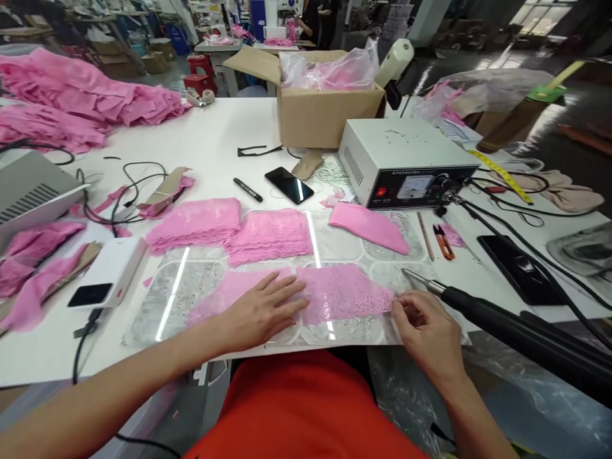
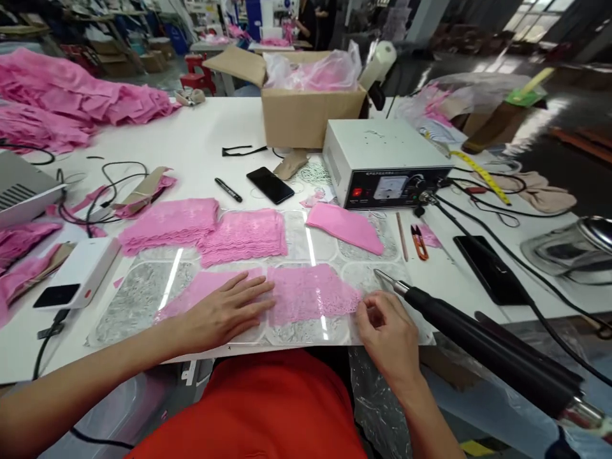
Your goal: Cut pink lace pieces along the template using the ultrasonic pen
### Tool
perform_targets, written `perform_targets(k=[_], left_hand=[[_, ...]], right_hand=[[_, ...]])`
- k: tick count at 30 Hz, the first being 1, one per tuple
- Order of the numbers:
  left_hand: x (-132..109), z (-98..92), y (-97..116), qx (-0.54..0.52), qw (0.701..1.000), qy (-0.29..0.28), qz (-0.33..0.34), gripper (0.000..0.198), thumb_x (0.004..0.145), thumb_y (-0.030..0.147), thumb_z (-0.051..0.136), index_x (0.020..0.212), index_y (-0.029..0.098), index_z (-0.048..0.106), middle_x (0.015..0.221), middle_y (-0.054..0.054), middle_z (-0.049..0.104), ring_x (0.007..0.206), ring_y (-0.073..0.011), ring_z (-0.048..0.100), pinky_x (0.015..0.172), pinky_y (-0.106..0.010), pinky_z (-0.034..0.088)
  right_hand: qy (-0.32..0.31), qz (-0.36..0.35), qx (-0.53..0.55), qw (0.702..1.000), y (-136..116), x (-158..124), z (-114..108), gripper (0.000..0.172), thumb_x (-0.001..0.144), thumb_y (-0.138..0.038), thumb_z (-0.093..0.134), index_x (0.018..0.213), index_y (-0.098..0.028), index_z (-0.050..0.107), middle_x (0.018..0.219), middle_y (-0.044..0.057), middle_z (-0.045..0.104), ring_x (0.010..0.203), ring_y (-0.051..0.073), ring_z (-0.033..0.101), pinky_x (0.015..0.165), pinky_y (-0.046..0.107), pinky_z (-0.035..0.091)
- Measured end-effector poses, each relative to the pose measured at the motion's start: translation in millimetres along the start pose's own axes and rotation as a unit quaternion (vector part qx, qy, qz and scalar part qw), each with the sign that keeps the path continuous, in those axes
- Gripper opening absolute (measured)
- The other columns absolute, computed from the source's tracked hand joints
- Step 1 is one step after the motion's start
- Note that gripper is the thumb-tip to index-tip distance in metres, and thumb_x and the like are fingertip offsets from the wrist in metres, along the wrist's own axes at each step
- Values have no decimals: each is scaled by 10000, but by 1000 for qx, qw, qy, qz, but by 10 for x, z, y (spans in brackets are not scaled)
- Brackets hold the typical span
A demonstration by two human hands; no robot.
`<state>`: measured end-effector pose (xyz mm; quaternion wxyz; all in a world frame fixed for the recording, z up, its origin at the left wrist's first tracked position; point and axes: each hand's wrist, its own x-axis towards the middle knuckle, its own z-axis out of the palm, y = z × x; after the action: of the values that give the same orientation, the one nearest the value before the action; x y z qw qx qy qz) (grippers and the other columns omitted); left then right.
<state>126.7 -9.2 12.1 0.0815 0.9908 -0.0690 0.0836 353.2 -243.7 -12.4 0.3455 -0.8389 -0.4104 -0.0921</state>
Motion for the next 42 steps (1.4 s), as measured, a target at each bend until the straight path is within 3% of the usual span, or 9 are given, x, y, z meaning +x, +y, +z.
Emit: perform_targets(k=[6,11,14,16,20,25,29,38,42], left_hand=[[149,83,-80,0,999,-26,33,365,1012,322,460,1353,222,544,1461,-107,495,1365,-289,447,1182,-515,222],[163,12,-105,-9,998,-52,29,361,1021,314,437,1364,263,533,1474,-79,485,1382,-273,426,1192,-518,177],[209,-79,-127,-10,997,-60,36,337,1012,273,443,1325,255,565,1436,-83,526,1354,-263,457,1181,-516,209],[323,-136,-168,-2,998,-53,42,319,998,185,429,1255,223,614,1366,-104,581,1292,-255,514,1147,-501,283],[871,-208,-362,-23,999,-25,-22,247,965,127,463,1045,152,695,1132,-112,680,1062,-226,627,949,-375,473],[1784,-142,-795,-34,994,-25,-100,195,927,122,522,953,122,715,1021,-105,678,934,-202,636,832,-298,484],[2168,-5,-1069,-36,992,-48,-115,111,843,130,624,890,145,723,983,-72,673,906,-189,640,799,-260,471],[2206,99,-1102,-29,990,-83,-109,205,883,155,489,817,150,683,1020,-81,638,999,-225,589,884,-345,389],[2254,21,-1108,-33,987,-100,-118,204,896,144,476,812,141,661,1016,-80,629,979,-216,587,881,-362,402]], right_hand=[[-23,2,-65,998,53,-38,-84,92,862,-283,550,808,-215,582,906,52,650,726,160,608,666,283,463],[-5,-57,-104,993,84,-34,-74,161,893,-303,544,984,-218,647,924,40,672,596,123,578,581,262,460],[-12,-43,-85,995,145,-3,-75,154,899,-296,526,914,-213,654,851,37,677,618,136,612,575,259,472],[-5,-8,-35,999,173,30,-89,184,892,-315,534,989,-208,649,782,22,671,591,134,608,582,259,493],[-21,81,104,991,170,118,-81,346,876,-377,563,1176,-207,593,765,10,670,570,122,609,548,240,518],[-2,116,215,970,225,268,39,395,853,-402,594,1193,-202,575,934,78,687,733,155,652,609,264,554],[-10,130,227,965,370,411,79,389,845,-419,598,1173,-211,592,990,91,682,781,163,643,657,289,554],[-48,132,201,969,529,684,91,353,827,-397,592,1125,-210,626,937,74,689,725,160,642,613,281,531],[-34,75,174,981,453,853,155,274,834,-361,571,1039,-206,665,916,65,686,715,157,639,625,289,538]])
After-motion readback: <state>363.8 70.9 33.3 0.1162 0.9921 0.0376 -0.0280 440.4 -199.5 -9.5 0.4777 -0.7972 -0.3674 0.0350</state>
